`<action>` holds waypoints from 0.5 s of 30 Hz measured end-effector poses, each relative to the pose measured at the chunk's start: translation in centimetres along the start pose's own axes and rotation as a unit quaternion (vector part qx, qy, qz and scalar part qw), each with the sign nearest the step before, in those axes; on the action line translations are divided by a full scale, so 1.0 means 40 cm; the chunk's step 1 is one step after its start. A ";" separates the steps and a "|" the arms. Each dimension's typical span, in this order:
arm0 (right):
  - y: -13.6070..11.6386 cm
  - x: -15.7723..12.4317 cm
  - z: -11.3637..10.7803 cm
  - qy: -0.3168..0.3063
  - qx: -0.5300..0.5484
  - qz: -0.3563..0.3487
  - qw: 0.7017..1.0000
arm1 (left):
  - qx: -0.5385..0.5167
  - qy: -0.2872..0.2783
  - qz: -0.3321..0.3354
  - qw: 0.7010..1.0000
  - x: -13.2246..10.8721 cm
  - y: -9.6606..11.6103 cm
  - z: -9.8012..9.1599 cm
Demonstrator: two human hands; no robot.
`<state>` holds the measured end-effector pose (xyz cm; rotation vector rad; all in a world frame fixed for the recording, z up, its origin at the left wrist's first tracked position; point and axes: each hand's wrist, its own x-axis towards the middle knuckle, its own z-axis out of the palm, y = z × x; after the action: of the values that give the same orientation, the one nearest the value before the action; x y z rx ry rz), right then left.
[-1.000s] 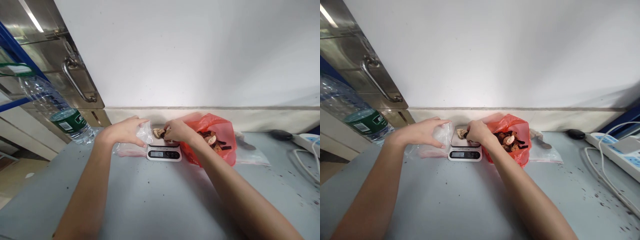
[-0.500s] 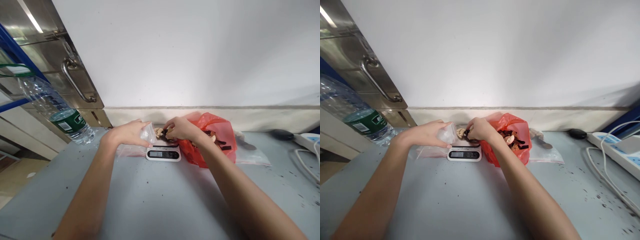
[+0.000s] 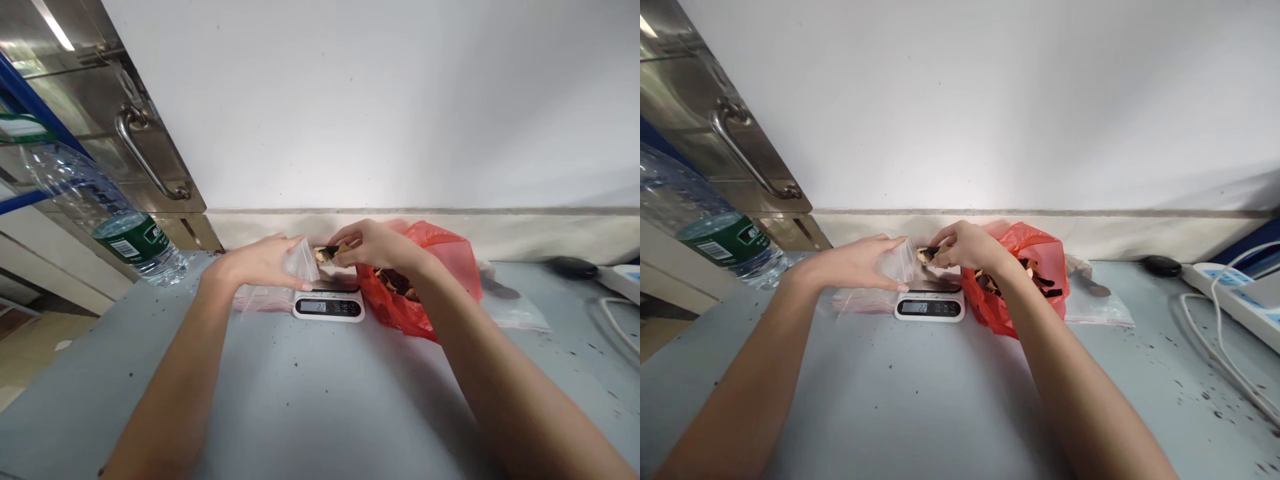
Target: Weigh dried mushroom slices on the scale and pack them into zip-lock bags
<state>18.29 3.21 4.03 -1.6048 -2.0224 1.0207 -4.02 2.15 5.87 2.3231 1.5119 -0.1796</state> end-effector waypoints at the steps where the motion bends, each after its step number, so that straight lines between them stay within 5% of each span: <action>1: -0.003 -0.003 -0.002 0.002 -0.009 0.004 1.000 | -0.002 0.000 0.002 1.000 0.001 -0.001 0.001; 15: -0.002 -0.017 -0.022 -0.006 0.004 0.014 1.000 | 0.010 0.001 -0.021 1.000 0.000 -0.015 0.005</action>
<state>19.03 2.85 4.77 -1.6300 -2.0076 1.0492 -4.55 2.29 5.56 2.3096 1.5664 -0.2056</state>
